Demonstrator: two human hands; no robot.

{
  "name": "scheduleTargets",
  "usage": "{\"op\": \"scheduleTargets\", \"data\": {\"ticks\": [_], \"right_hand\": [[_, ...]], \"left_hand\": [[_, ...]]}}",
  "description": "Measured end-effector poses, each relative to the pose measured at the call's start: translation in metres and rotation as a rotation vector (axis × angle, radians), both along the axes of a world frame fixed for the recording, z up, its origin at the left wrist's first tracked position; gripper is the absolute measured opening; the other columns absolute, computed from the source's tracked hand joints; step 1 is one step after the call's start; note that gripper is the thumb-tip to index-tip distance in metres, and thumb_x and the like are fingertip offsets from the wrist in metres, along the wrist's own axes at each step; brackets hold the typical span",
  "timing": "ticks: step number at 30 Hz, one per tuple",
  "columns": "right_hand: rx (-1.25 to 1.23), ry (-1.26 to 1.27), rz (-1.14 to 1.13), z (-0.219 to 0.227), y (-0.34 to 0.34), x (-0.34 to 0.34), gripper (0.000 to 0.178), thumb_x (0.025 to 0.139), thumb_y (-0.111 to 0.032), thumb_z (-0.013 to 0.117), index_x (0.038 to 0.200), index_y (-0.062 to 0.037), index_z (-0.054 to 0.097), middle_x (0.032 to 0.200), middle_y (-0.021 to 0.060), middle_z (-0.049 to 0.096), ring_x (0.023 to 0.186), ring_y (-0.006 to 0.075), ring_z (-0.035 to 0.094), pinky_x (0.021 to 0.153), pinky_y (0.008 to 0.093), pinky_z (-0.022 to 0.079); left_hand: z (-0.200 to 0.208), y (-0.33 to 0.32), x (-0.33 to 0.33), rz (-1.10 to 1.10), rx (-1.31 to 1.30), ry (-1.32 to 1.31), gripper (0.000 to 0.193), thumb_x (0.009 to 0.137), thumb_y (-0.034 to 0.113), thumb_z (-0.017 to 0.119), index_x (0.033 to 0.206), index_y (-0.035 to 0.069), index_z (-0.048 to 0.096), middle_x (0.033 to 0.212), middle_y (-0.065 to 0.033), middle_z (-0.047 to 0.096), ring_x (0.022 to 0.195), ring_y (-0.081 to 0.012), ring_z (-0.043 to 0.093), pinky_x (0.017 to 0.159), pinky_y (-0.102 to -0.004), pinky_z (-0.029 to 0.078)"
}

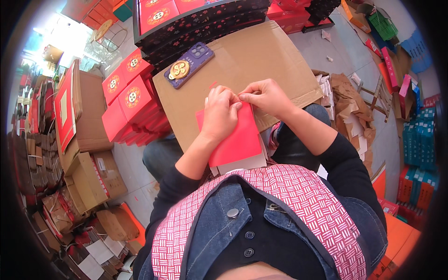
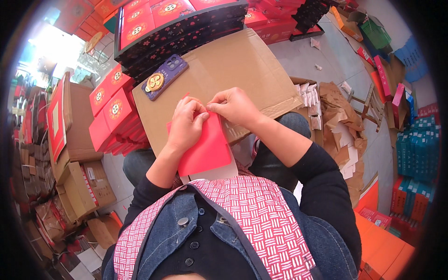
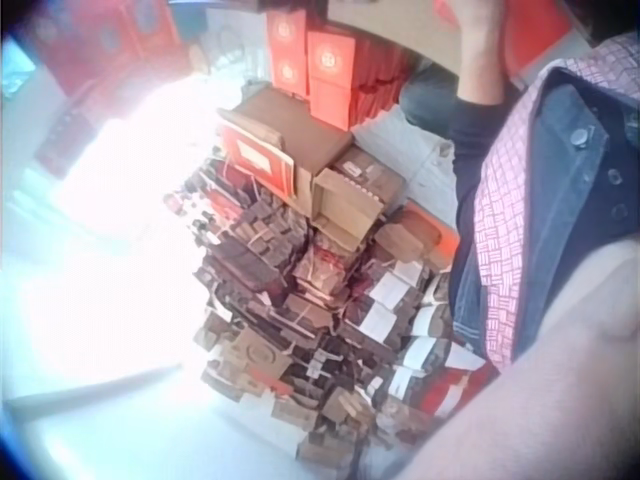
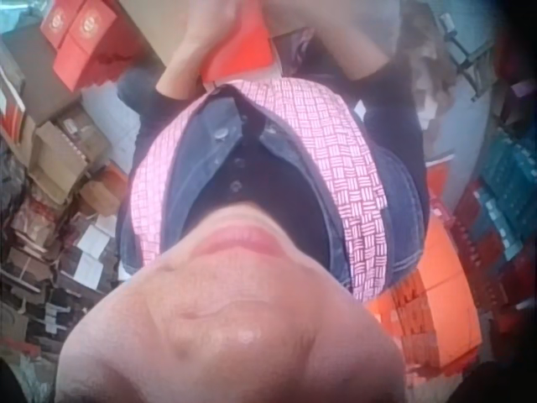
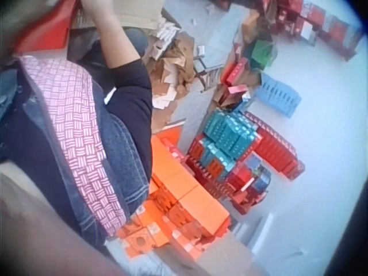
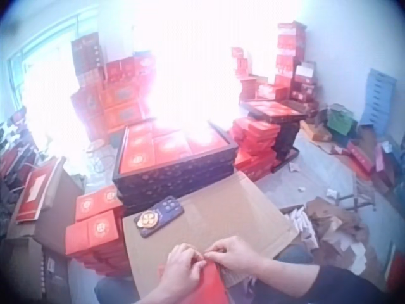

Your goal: The person folds red and white cardboard pieces into small rectangular boxes by hand. They repeatedly pick up flat pieces, fold the sides, and place the finished boxes into a larger container.

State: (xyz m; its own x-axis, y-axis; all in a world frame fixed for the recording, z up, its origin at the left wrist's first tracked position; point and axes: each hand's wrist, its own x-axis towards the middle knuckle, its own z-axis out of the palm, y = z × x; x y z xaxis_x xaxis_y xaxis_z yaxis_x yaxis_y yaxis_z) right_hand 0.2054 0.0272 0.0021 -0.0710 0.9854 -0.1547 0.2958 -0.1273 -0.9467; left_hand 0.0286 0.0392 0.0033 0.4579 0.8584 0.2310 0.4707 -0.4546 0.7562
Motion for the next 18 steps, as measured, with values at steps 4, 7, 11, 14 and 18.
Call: {"op": "scheduleTargets", "data": {"ticks": [4,7,11,14,18], "right_hand": [[0.099,-0.021,-0.034,0.002,-0.009,-0.005,0.021,0.083,-0.018,0.067,0.086,0.0031,0.07,0.073,0.0083,0.069,0.067,0.0117,0.064,0.064,0.0274,0.051],[0.095,-0.016,0.014,0.003,-0.01,-0.006,0.02,0.084,-0.015,0.067,0.093,0.0028,0.068,0.083,0.0075,0.069,0.077,0.012,0.064,0.072,0.0269,0.051],[0.135,0.07,0.094,-0.002,-0.027,-0.008,0.025,0.087,-0.01,0.064,0.109,0.003,0.063,0.104,0.0073,0.065,0.096,0.0115,0.06,0.086,0.0261,0.048],[0.086,0.254,-0.007,-0.004,-0.036,-0.014,0.031,0.09,-0.007,0.059,0.119,0.004,0.057,0.111,0.0086,0.063,0.102,0.0131,0.059,0.091,0.0266,0.047],[0.086,0.495,-0.139,-0.012,-0.056,-0.031,0.037,0.093,-0.004,0.053,0.129,0.0048,0.048,0.116,0.0104,0.06,0.107,0.0139,0.057,0.093,0.026,0.045]], "left_hand": [[0.004,-0.002,0.0,0.004,0.031,0.007,0.011,0.074,0.004,0.065,0.075,0.004,0.054,0.086,-0.0106,0.054,0.091,-0.0304,0.051,0.08,-0.0403,0.038],[0.002,-0.003,-0.002,0.026,0.037,0.021,0.012,0.074,0.004,0.065,0.076,0.004,0.053,0.084,-0.0108,0.054,0.087,-0.0308,0.052,0.078,-0.0407,0.038],[0.005,-0.003,-0.008,0.022,0.023,0.07,0.011,0.076,0.004,0.064,0.082,0.004,0.055,0.085,-0.0109,0.057,0.086,-0.0303,0.054,0.079,-0.0399,0.038],[0.015,0.002,-0.03,0.153,0.291,-0.028,0.017,0.076,0.006,0.065,0.092,0.004,0.058,0.091,-0.0121,0.059,0.091,-0.0301,0.055,0.081,-0.0401,0.039],[-0.009,-0.024,-0.066,0.169,-0.341,-0.517,0.031,0.085,0.018,0.068,0.109,0.002,0.058,0.109,-0.0105,0.062,0.102,-0.0189,0.058,0.09,-0.0302,0.043]]}}
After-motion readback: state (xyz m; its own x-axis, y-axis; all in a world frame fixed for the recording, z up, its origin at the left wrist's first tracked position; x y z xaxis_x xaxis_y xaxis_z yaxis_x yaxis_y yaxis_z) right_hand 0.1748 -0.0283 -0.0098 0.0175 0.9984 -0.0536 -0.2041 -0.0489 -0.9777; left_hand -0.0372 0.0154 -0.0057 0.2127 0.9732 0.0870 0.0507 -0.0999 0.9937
